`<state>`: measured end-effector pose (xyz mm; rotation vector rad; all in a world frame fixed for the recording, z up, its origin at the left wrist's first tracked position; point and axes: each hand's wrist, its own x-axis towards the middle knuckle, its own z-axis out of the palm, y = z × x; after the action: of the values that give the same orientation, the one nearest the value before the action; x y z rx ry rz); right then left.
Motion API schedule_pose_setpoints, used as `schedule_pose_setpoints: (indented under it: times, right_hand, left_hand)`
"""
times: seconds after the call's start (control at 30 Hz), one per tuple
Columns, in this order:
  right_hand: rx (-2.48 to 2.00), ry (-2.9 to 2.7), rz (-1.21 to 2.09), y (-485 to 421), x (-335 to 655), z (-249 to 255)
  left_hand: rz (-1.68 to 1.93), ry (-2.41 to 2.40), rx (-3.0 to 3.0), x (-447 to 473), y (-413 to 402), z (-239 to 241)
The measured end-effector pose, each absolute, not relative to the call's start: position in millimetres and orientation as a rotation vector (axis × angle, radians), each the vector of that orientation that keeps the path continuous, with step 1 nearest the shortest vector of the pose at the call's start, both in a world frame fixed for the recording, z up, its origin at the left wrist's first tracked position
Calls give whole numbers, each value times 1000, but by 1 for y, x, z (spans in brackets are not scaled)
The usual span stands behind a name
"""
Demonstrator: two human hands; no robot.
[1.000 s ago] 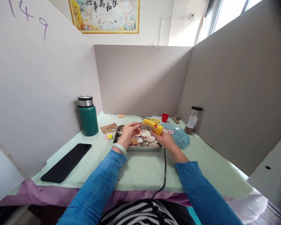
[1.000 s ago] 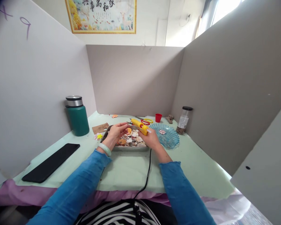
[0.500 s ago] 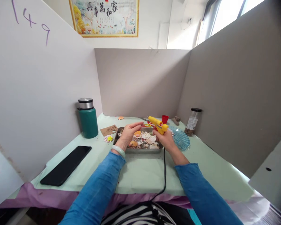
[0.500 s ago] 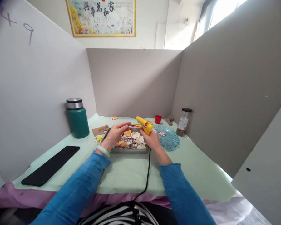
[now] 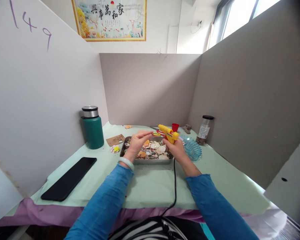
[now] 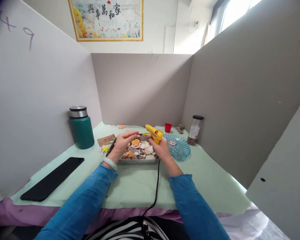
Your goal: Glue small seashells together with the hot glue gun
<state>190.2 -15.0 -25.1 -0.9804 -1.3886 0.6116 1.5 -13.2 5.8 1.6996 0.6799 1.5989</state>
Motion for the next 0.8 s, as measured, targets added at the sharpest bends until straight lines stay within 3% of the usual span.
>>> schedule_pose_setpoints:
  times: [0.8]
  right_hand:
    - [-1008,-1392,603,-15,188,-26]
  left_hand:
    - [1529,611,1394,3,-7,1]
